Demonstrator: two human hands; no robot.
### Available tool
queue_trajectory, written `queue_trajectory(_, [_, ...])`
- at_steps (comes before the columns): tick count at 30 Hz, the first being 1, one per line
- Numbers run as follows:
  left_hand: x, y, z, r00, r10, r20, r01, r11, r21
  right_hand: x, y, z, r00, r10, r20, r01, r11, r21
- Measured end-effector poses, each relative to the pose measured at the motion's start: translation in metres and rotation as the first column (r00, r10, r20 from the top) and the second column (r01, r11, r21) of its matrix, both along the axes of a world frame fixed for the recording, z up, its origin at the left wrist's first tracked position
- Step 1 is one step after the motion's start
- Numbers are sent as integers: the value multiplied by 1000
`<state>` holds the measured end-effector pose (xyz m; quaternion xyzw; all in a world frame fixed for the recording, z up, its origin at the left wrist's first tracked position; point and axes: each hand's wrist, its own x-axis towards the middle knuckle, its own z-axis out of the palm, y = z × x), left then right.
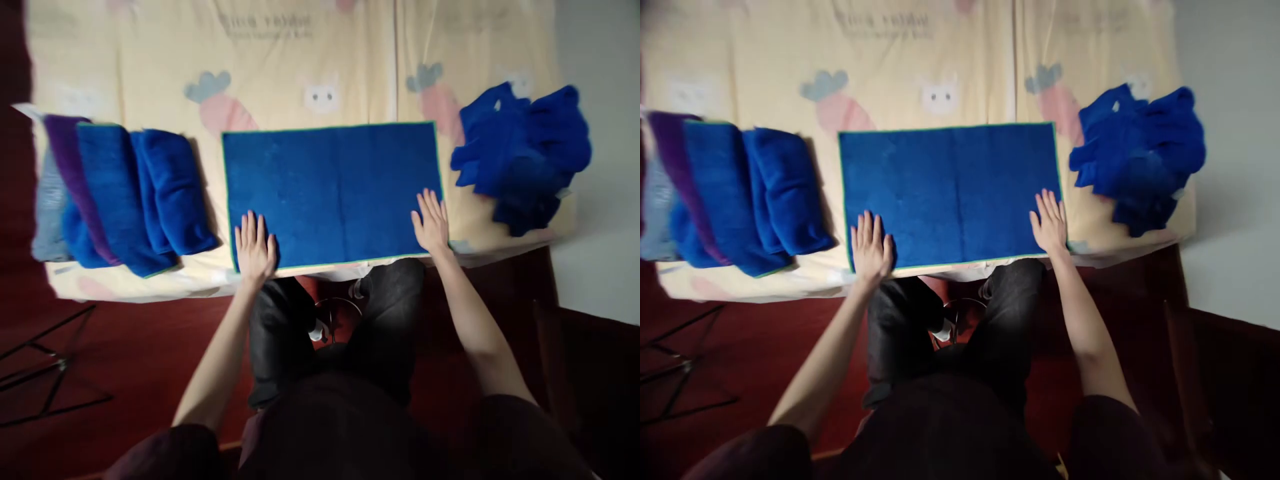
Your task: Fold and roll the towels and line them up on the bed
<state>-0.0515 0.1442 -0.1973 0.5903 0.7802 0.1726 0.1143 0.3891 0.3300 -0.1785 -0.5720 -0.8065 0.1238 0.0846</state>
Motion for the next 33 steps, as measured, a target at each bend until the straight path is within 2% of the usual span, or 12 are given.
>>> queue_trajectory(4, [39,-106,-3,989,145,-37,-148,987,-70,44,-47,-1,971,-232,-59,234,972,31])
queue_trajectory(7, [63,-161,-4,998,62,-23,-65,967,-248,29,-105,7,939,-313,-141,326,942,79])
queue_trajectory(10, [76,-192,-4,996,-89,-25,75,940,-334,-9,-196,13,919,-329,-219,343,939,26])
queue_trajectory(12, [78,-199,-4,989,-141,-51,117,939,-322,-31,-254,15,943,-239,-231,235,971,-42])
queue_trajectory(15, [76,-198,-1,985,-162,-63,134,939,-316,-48,-306,21,950,-187,-252,181,982,-45])
queue_trajectory(19, [75,-194,2,988,-149,-41,129,944,-303,-68,-312,24,925,-129,-358,105,991,-85])
queue_trajectory(21, [74,-195,1,989,-147,-21,135,949,-286,-85,-302,18,854,-127,-504,35,982,-187])
queue_trajectory(23, [73,-198,-2,989,-151,-1,145,955,-261,-108,-289,6,702,-208,-681,-37,945,-326])
queue_trajectory(25, [71,-202,-6,988,-152,14,151,960,-234,-130,-274,-8,493,-354,-795,-64,896,-439])
queue_trajectory(29, [65,-207,-14,985,-162,50,169,959,-226,-160,-241,-28,93,-609,-788,10,792,-611])
queue_trajectory(31, [62,-207,-17,986,-158,62,168,957,-235,-166,-231,-33,-39,-668,-743,-22,744,-668])
queue_trajectory(33, [62,-207,-17,986,-155,64,166,956,-242,-168,-227,-35,-111,-689,-716,-60,724,-687])
